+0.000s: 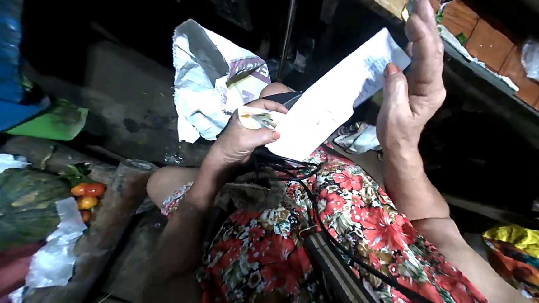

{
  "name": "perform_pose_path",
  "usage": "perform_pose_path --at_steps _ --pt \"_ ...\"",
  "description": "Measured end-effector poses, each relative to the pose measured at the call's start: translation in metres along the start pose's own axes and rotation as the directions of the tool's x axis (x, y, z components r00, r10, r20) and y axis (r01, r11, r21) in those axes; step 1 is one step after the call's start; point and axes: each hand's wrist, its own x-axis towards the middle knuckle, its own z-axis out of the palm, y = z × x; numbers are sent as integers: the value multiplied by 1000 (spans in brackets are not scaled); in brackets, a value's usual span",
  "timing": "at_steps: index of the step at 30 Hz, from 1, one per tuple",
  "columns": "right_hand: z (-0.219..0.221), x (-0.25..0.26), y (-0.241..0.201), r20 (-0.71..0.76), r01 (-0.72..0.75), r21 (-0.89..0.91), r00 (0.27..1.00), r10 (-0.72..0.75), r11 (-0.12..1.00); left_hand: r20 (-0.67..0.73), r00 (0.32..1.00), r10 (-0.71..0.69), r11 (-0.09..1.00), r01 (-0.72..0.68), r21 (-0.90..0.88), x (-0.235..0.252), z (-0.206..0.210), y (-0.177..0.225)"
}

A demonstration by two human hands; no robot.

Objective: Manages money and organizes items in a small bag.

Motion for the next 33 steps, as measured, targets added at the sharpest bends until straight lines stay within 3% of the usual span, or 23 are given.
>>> perform_pose_path --at_steps 2,5,9,11,13,14,16,18,21,24,28,30,33 --pt "-2 8 -16 175 134 -249 980 -91 959 47 999 -4 999 3 40 3 1 1" --pt "7 12 -32 477 228 -296 877 -63 928 96 995 -10 995 1 98 8 6 3" --pt "19 5 -32 828 110 -234 543 139 966 85 996 -29 993 19 117 7 6 3" --pt "19 0 -25 864 82 -226 478 161 971 50 999 -21 994 16 109 5 4 3" --pt "14 -2 -22 859 29 -218 479 178 976 24 1000 4 995 -7 102 3 1 1" --pt "10 -2 -20 830 -10 -226 522 198 974 7 1000 21 996 -21 82 2 0 0" --pt "-2 1 -17 671 -141 -278 679 298 950 -38 998 45 999 -44 19 2 -1 -2" --pt "-17 8 -6 418 -184 -390 838 352 902 -75 996 56 998 -57 -15 3 -2 -3" --pt "-40 16 9 183 -168 -500 938 293 850 -115 991 65 992 -52 114 4 3 2" --pt "-57 12 9 233 -201 -491 907 350 848 -110 994 -1 925 43 377 6 8 12" --pt "-70 2 8 434 -226 -476 780 450 850 -114 981 -158 759 195 621 13 8 21" --pt "-68 -6 8 557 -233 -388 712 428 892 -135 963 -234 659 259 706 17 10 24" --pt "-51 -19 3 668 -202 -245 674 316 948 -153 958 -243 596 272 756 21 10 22"
